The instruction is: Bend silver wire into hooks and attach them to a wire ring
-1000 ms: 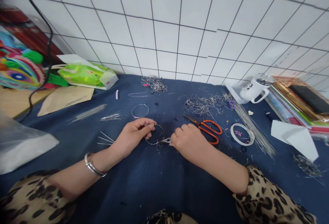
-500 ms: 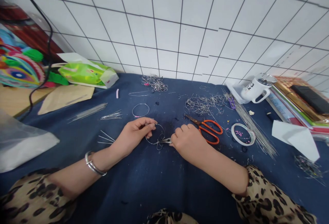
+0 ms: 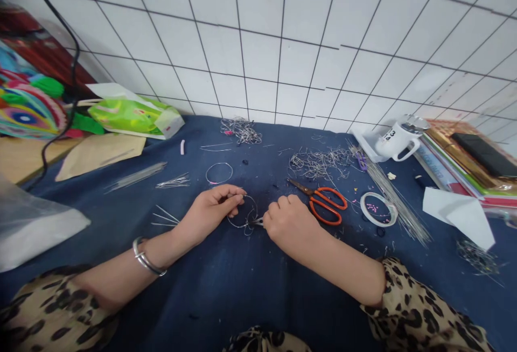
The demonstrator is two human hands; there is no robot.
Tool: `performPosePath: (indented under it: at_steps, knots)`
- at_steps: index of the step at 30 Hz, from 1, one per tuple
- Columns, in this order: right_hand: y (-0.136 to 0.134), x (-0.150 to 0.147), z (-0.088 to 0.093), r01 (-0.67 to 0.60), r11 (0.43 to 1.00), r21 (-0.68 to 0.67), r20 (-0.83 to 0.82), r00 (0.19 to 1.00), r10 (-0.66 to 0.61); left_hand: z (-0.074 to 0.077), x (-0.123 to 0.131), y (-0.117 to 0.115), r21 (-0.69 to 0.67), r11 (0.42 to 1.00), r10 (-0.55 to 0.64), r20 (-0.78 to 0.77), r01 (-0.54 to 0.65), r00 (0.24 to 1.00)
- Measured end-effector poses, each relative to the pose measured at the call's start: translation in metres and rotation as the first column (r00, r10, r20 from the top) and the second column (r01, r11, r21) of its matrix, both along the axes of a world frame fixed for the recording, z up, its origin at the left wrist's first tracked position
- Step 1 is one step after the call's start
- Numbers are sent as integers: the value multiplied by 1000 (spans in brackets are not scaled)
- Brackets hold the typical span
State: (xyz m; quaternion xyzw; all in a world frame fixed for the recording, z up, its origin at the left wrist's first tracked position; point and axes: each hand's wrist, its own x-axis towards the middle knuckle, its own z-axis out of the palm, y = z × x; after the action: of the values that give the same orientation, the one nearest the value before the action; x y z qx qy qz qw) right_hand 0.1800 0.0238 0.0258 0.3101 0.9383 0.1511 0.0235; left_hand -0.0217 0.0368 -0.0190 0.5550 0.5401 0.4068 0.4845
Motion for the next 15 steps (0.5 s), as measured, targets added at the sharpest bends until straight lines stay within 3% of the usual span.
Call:
performPosePath:
  at_steps: [9, 15]
  knots:
    - [1, 9, 1, 25, 995, -101, -57, 998, -31, -1, -1, 0, -21, 1000, 2, 0, -2, 1000]
    - [10, 14, -7, 42, 982, -184, -198, 977, -79, 0, -1, 0, -21, 1000, -9, 2, 9, 1000]
